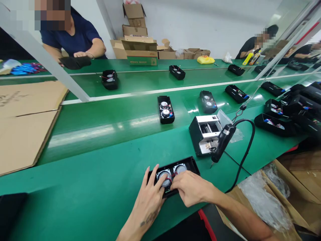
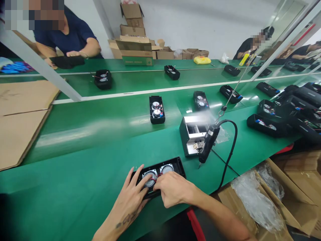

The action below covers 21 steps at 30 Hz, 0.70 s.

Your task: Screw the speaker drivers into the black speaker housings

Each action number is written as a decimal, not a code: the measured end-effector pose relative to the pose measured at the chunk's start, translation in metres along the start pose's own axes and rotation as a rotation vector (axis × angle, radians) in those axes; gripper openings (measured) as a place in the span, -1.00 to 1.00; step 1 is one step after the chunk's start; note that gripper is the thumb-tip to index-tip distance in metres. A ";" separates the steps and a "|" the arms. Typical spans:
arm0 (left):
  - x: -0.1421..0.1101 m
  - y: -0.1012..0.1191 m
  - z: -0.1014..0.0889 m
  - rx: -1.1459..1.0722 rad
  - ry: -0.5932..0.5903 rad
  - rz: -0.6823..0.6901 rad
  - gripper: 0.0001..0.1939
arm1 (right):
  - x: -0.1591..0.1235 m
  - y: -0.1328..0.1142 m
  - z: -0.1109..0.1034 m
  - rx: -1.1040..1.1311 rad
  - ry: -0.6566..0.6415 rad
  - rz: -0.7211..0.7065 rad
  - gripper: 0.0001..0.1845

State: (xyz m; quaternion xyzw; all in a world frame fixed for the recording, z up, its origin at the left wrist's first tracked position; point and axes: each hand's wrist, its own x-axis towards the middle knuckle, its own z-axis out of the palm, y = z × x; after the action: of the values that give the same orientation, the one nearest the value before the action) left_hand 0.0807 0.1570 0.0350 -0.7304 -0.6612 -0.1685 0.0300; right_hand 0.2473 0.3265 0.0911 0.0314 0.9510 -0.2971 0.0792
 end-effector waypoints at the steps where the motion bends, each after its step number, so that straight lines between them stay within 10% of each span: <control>1: 0.000 0.000 0.001 0.004 0.000 0.005 -0.71 | 0.001 0.000 0.000 0.012 0.007 0.008 -0.66; 8: 0.013 -0.014 0.004 -0.115 -0.022 0.019 -0.76 | 0.002 -0.002 -0.004 0.042 0.004 0.029 -0.71; 21: 0.088 -0.071 -0.042 -0.577 -0.542 -0.262 -0.69 | 0.061 0.012 -0.052 0.011 -0.092 0.127 -0.56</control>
State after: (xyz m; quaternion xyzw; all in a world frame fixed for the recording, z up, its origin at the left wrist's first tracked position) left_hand 0.0088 0.2385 0.0875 -0.6363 -0.6584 -0.1507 -0.3727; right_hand 0.1821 0.3671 0.1159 0.0782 0.9409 -0.2976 0.1415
